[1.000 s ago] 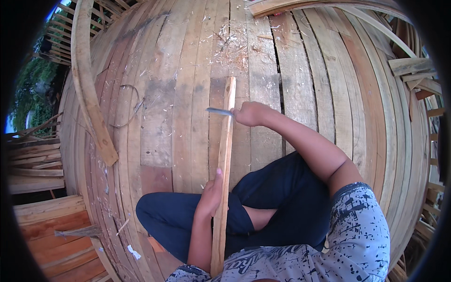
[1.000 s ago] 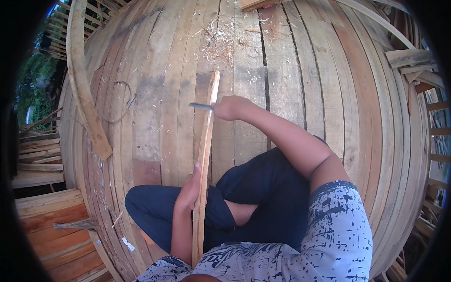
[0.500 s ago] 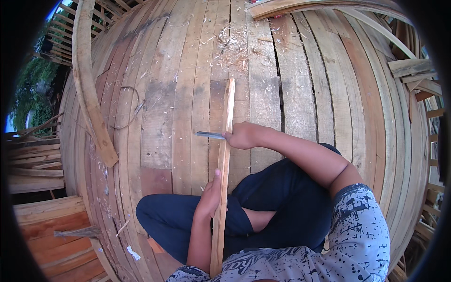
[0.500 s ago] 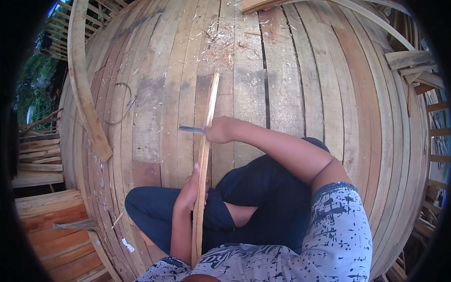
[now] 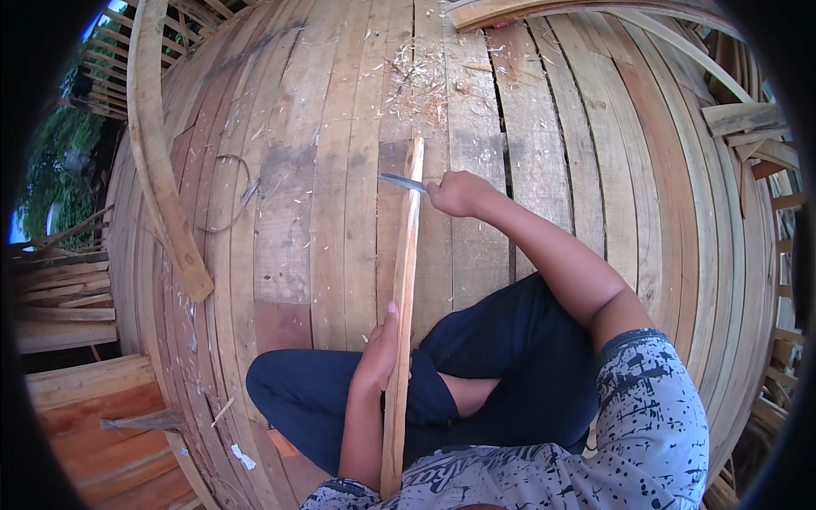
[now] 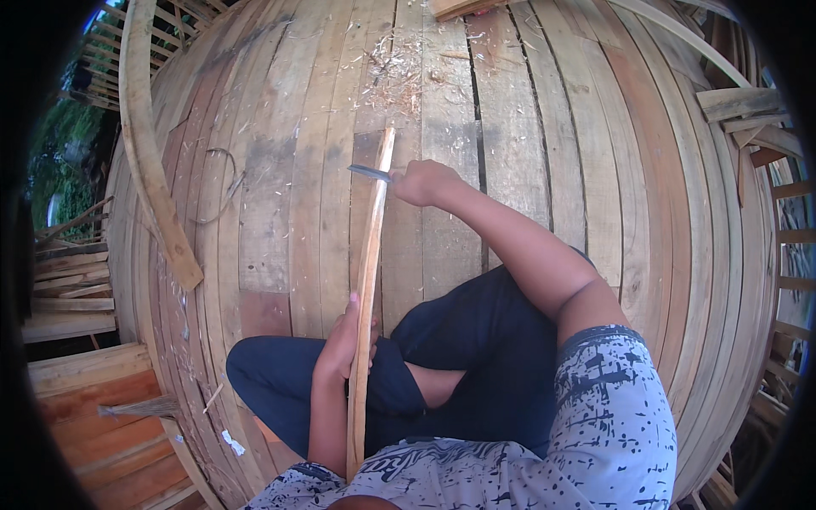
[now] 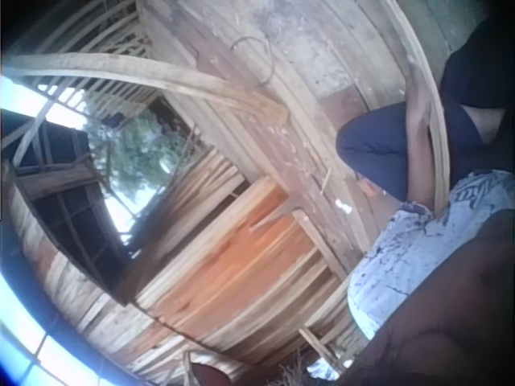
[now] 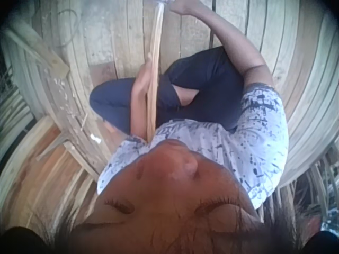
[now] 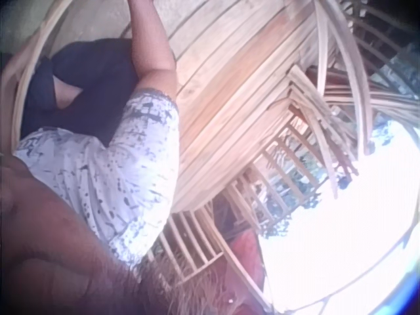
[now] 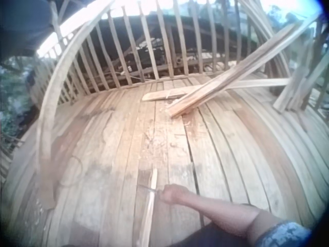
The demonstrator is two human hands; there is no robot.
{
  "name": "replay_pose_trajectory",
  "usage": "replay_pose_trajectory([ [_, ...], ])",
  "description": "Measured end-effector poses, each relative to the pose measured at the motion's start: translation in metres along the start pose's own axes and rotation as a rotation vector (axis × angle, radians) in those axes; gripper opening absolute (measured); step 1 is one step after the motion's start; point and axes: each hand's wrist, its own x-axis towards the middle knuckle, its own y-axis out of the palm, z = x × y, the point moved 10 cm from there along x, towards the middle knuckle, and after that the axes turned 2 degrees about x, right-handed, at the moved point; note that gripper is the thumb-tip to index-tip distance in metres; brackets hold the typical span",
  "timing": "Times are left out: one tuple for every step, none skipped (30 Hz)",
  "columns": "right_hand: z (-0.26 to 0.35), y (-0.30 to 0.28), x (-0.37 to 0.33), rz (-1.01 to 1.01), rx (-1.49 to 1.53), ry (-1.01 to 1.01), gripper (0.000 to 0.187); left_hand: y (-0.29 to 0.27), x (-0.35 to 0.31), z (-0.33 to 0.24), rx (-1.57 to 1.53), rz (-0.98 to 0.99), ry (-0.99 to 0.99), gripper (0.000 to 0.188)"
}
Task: The person sits cross-legged on a wooden floor and uses a knife to carve a long, thin piece of wood held between their legs. They repeatedly scrape the knife along the wood's length to remove shavings and shape the piece.
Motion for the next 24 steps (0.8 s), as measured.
replay_pose_trajectory([
  [-0.008, -0.002, 0.006, -0.04, 0.027, 0.01, 0.067, 0.004, -0.003, -0.001, -0.007, 0.024, -0.029, 0.071],
  [0.014, 0.012, -0.008, -0.008, -0.009, -0.039, 0.069, 0.002, -0.006, 0.0, -0.022, 0.029, -0.058, 0.071],
  [0.019, 0.016, -0.011, 0.006, -0.028, -0.065, 0.069, 0.001, -0.007, 0.0, -0.023, 0.023, -0.059, 0.07],
  [0.022, 0.019, -0.013, 0.019, -0.048, -0.09, 0.069, 0.0, -0.008, 0.001, -0.024, 0.017, -0.059, 0.07],
  [0.021, 0.021, -0.015, 0.032, -0.066, -0.105, 0.07, 0.001, -0.007, 0.002, -0.021, 0.02, -0.063, 0.07],
  [0.014, 0.018, -0.007, 0.093, -0.023, -0.082, 0.069, 0.001, -0.006, 0.001, -0.013, 0.025, -0.044, 0.072],
  [0.007, 0.009, -0.002, 0.062, 0.005, -0.038, 0.069, 0.0, -0.003, -0.001, -0.005, 0.03, -0.025, 0.074],
  [0.003, 0.0, 0.002, 0.033, 0.032, 0.002, 0.069, -0.001, -0.002, -0.003, 0.0, 0.033, -0.005, 0.076],
  [-0.001, -0.006, 0.002, 0.002, 0.058, 0.042, 0.069, 0.0, -0.003, -0.002, -0.007, 0.035, -0.017, 0.076],
  [0.006, 0.001, -0.006, -0.033, 0.099, -0.023, 0.067, 0.001, -0.004, -0.001, -0.013, 0.037, -0.03, 0.076],
  [0.021, 0.021, -0.016, 0.007, 0.07, -0.108, 0.066, 0.0, -0.006, -0.002, -0.025, 0.03, -0.038, 0.076],
  [0.034, 0.043, -0.025, 0.045, 0.04, -0.19, 0.065, 0.001, -0.006, -0.004, -0.02, 0.025, -0.041, 0.074],
  [0.046, 0.058, -0.031, 0.089, 0.011, -0.275, 0.065, 0.0, -0.008, -0.003, -0.017, 0.017, -0.047, 0.072],
  [0.046, 0.058, -0.03, 0.135, -0.052, -0.242, 0.065, -0.001, -0.011, -0.001, -0.012, 0.009, -0.057, 0.07],
  [0.036, 0.044, -0.025, 0.125, -0.053, -0.163, 0.065, 0.0, -0.011, -0.002, 0.001, 0.007, -0.037, 0.07],
  [0.025, 0.024, -0.017, 0.116, -0.053, -0.084, 0.066, 0.001, -0.008, -0.003, 0.014, 0.006, -0.016, 0.069],
  [0.015, 0.01, -0.012, 0.104, -0.056, -0.008, 0.067, 0.001, -0.007, -0.004, 0.025, 0.002, 0.008, 0.069],
  [0.005, -0.001, -0.009, 0.063, -0.031, 0.02, 0.067, 0.003, -0.006, -0.005, 0.024, 0.009, 0.022, 0.069],
  [-0.008, -0.009, -0.005, 0.022, -0.007, 0.048, 0.067, 0.005, -0.005, -0.005, 0.024, 0.016, 0.036, 0.068],
  [-0.014, -0.012, -0.001, -0.016, 0.019, 0.066, 0.068, 0.004, -0.005, -0.006, 0.023, 0.014, 0.051, 0.068],
  [-0.004, 0.0, -0.004, -0.002, 0.011, -0.002, 0.067, 0.005, -0.006, -0.006, 0.015, 0.018, 0.032, 0.067],
  [0.007, 0.023, -0.014, 0.011, 0.003, -0.07, 0.066, 0.006, -0.008, -0.005, 0.009, 0.024, 0.013, 0.067],
  [0.024, 0.044, -0.023, 0.035, -0.005, -0.147, 0.066, 0.003, -0.011, -0.001, -0.003, 0.017, -0.01, 0.066],
  [0.036, 0.052, -0.033, 0.05, -0.036, -0.189, 0.066, 0.001, -0.012, 0.001, -0.023, 0.019, -0.001, 0.067],
])
